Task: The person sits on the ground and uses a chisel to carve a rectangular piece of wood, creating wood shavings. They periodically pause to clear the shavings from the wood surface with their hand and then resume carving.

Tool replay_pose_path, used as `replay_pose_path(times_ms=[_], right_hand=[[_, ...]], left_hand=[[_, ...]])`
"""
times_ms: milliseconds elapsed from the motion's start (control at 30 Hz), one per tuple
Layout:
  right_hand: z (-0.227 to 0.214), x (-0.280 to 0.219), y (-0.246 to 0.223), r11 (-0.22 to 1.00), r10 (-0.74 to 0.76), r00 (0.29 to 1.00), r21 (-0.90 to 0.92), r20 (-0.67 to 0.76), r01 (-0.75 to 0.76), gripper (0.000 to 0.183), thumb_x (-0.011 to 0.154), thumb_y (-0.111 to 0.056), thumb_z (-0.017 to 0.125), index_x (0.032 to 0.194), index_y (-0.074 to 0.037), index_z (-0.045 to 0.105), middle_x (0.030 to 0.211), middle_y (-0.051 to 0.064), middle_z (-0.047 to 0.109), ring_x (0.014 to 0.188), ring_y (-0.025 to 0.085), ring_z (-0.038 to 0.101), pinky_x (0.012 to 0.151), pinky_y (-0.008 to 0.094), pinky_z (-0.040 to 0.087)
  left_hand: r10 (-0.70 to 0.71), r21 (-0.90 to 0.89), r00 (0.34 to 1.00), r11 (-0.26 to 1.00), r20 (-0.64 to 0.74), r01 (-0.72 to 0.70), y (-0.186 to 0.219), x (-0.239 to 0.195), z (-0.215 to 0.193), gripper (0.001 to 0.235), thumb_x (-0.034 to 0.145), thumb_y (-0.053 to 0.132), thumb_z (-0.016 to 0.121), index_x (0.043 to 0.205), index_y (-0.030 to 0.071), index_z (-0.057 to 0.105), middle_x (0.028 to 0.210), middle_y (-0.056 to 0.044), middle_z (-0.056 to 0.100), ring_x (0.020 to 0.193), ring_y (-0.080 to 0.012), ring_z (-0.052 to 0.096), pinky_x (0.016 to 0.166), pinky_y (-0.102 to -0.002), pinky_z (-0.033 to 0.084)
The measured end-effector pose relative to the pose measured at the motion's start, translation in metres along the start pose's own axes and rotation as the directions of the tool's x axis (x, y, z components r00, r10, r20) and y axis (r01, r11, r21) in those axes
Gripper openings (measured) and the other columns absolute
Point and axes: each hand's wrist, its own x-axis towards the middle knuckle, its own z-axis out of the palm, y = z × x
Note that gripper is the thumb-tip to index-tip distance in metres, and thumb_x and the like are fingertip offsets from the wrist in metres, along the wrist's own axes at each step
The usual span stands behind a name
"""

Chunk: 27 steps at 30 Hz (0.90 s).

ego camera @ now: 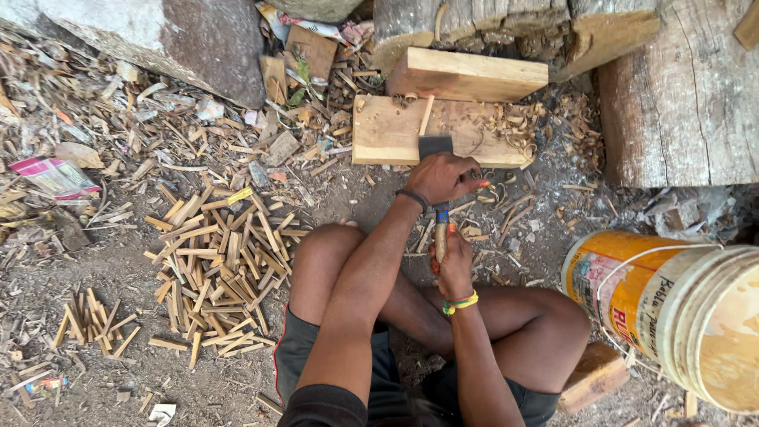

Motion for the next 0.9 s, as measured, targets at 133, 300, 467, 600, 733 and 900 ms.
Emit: replay_pose_path(times_ms=[133, 300, 467, 600, 733, 900], right_hand=[[-0.002, 0.002, 0.003, 1.0, -0.019, 1.0, 0.0, 0.024, 0.019, 0.038, 0.106, -0.038, 0.041, 0.089, -0.007, 0.055, 0.062, 0.004, 0.054, 0.039, 0.01, 0.039, 0.035, 0.027, 0.03], [0.002, 0.007, 0.001, 0.997, 0.054, 0.998, -0.049, -0.034, -0.055, 0.038, 0.107, -0.039, 0.04, 0.088, -0.008, 0.053, 0.061, 0.005, 0.052, 0.039, 0.012, 0.039, 0.035, 0.028, 0.03], [0.003, 0.01, 0.007, 0.992, 0.07, 0.997, -0.103, -0.037, -0.073, 0.035, 0.105, -0.033, 0.037, 0.088, -0.008, 0.054, 0.061, 0.006, 0.052, 0.039, 0.013, 0.04, 0.035, 0.029, 0.029], [0.004, 0.013, 0.011, 0.99, 0.052, 0.998, -0.127, -0.033, -0.056, 0.035, 0.105, -0.033, 0.036, 0.088, -0.007, 0.052, 0.061, 0.006, 0.053, 0.04, 0.013, 0.042, 0.035, 0.029, 0.03], [0.013, 0.018, 0.016, 0.981, -0.008, 0.997, -0.194, -0.075, -0.007, 0.039, 0.106, -0.034, 0.036, 0.086, -0.005, 0.052, 0.06, 0.007, 0.054, 0.039, 0.014, 0.044, 0.035, 0.03, 0.032], [0.012, 0.026, 0.026, 0.99, 0.011, 0.998, -0.136, -0.065, -0.02, 0.043, 0.108, -0.037, 0.036, 0.085, -0.005, 0.052, 0.059, 0.008, 0.053, 0.037, 0.015, 0.042, 0.034, 0.03, 0.031]], left_hand=[[-0.046, 0.031, 0.999, 0.999, 0.023, 0.045, -0.005, 0.003, 0.001, 0.045, 0.092, 0.057, 0.067, 0.102, 0.014, 0.072, 0.079, -0.005, 0.077, 0.072, -0.0249, 0.076, 0.065, -0.04, 0.059], [-0.024, -0.012, 1.0, 1.0, -0.002, 0.024, -0.014, 0.004, 0.005, 0.045, 0.092, 0.058, 0.069, 0.094, 0.013, 0.071, 0.084, -0.004, 0.078, 0.075, -0.0238, 0.077, 0.067, -0.039, 0.06], [-0.074, -0.053, 0.996, 0.996, 0.045, 0.077, -0.018, 0.007, 0.0, 0.046, 0.089, 0.057, 0.07, 0.092, 0.011, 0.069, 0.081, -0.005, 0.078, 0.073, -0.0223, 0.078, 0.066, -0.039, 0.06], [-0.111, -0.032, 0.991, 0.993, 0.069, 0.113, -0.017, 0.007, 0.0, 0.047, 0.087, 0.059, 0.071, 0.09, 0.012, 0.07, 0.079, -0.005, 0.077, 0.073, -0.0233, 0.077, 0.065, -0.04, 0.06], [-0.104, 0.027, 0.99, 0.994, 0.093, 0.101, -0.022, 0.012, -0.001, 0.049, 0.088, 0.061, 0.069, 0.091, 0.012, 0.07, 0.079, -0.004, 0.077, 0.072, -0.0245, 0.076, 0.066, -0.04, 0.059], [-0.112, 0.095, 0.984, 0.991, 0.14, 0.099, -0.029, 0.015, 0.001, 0.051, 0.085, 0.064, 0.068, 0.09, 0.013, 0.07, 0.077, -0.004, 0.076, 0.072, -0.0244, 0.075, 0.066, -0.041, 0.059]])
